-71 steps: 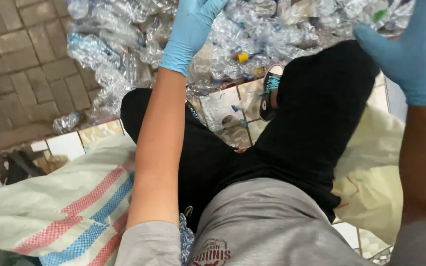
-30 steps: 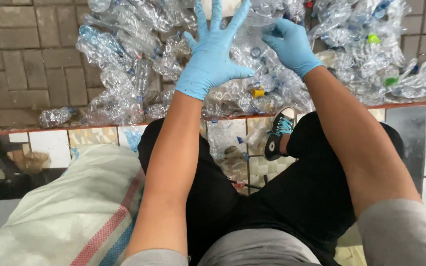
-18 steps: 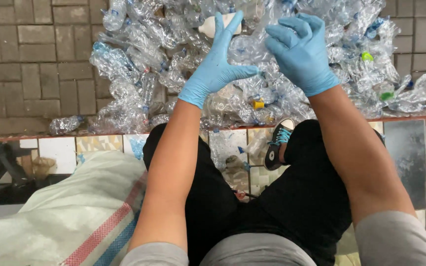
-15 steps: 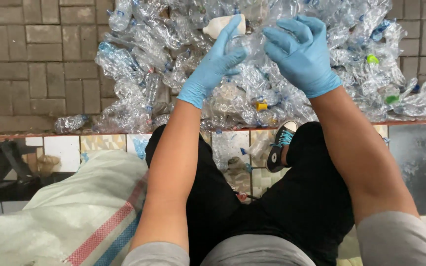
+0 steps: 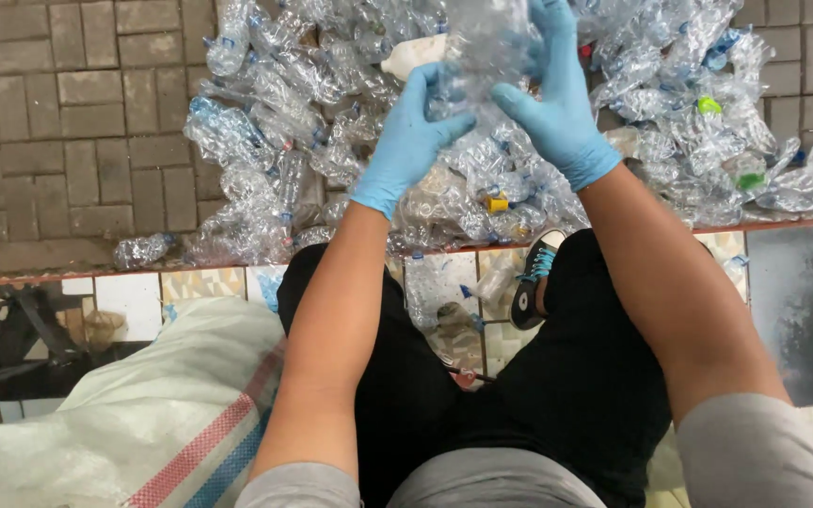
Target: Sort and bag empty plastic bottles from a pile on the floor.
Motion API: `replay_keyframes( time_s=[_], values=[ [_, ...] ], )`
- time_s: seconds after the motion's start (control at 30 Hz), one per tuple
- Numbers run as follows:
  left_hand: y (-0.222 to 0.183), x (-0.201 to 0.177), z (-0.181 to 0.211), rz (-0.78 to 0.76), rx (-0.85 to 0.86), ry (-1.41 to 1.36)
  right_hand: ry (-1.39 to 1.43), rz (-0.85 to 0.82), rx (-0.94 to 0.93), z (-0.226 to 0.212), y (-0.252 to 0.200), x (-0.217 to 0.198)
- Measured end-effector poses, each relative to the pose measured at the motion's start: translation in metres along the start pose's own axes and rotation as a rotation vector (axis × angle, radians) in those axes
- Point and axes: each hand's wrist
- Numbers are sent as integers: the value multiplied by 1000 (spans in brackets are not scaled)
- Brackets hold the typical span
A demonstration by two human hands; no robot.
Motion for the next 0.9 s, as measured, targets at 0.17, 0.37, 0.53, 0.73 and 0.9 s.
replay_keyframes(
  time_s=[0.17,0.37,0.53,0.73,0.9],
  values=[
    [-5,12,-2,-94,-50,113,469,90,390,-8,7,1],
    [2,-1,-34,-313,-306,-964,644,57,523,-10,15,-11],
    [7,26,-53,-849,-219,-1306,722,-94,572,-17,16,-15],
    [-7,44,-49,-901,-299,-1451,852,-135,481,-18,15,-24],
    [-5,60,-80,-961,-333,-1341,1290,-334,185,13,9,-21]
  ],
)
Point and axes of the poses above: each hand's wrist, its own y-axis towards the middle knuckle, its own x-axis out of the palm, z = x × y, and after that the axes turned 2 degrees about -y, right-handed
